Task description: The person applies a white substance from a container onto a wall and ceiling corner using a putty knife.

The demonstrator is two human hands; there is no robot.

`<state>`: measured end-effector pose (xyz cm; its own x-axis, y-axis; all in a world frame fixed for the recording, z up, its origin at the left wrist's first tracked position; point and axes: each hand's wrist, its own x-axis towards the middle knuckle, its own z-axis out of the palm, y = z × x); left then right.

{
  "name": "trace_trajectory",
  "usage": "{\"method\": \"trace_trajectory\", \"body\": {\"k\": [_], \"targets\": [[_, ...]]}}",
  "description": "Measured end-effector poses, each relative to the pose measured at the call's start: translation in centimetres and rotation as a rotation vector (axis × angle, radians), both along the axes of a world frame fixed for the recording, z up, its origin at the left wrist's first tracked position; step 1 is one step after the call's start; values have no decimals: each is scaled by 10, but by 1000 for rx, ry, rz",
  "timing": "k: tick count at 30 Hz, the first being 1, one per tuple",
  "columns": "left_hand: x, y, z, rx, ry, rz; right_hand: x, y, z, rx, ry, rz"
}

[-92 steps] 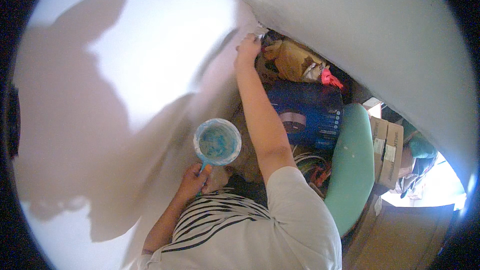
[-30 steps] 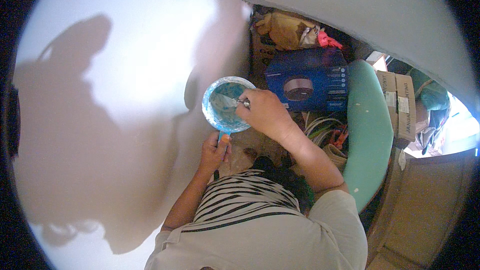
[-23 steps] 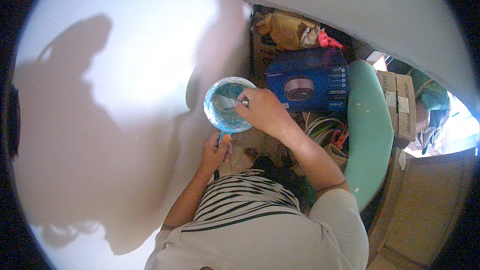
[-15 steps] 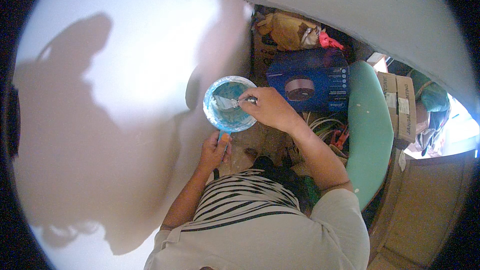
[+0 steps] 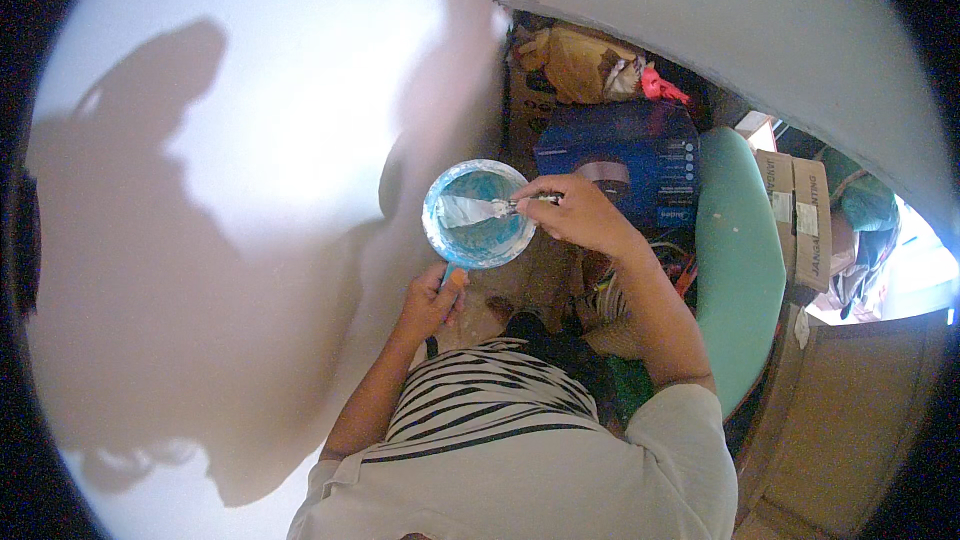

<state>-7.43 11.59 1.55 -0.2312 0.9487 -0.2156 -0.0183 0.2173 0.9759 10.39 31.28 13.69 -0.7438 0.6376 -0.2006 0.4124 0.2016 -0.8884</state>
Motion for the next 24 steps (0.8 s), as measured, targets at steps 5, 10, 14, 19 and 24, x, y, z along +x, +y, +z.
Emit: {"method": "trace_trajectory", "body": {"k": [5, 10, 14, 19, 24], "targets": [[1, 0, 1, -23, 7, 47, 11, 4, 2, -137, 36, -69], [1, 3, 3, -17, 61, 54, 23, 13, -16, -315, 101, -164], [2, 5, 0, -32, 47, 99, 35, 18, -30, -469, 167, -229], [5, 8, -17, -70, -29, 97, 55, 30, -46, -564, 361, -302], [7, 11, -8, -122, -124, 80, 45, 49, -48, -530, 573, -369]]}}
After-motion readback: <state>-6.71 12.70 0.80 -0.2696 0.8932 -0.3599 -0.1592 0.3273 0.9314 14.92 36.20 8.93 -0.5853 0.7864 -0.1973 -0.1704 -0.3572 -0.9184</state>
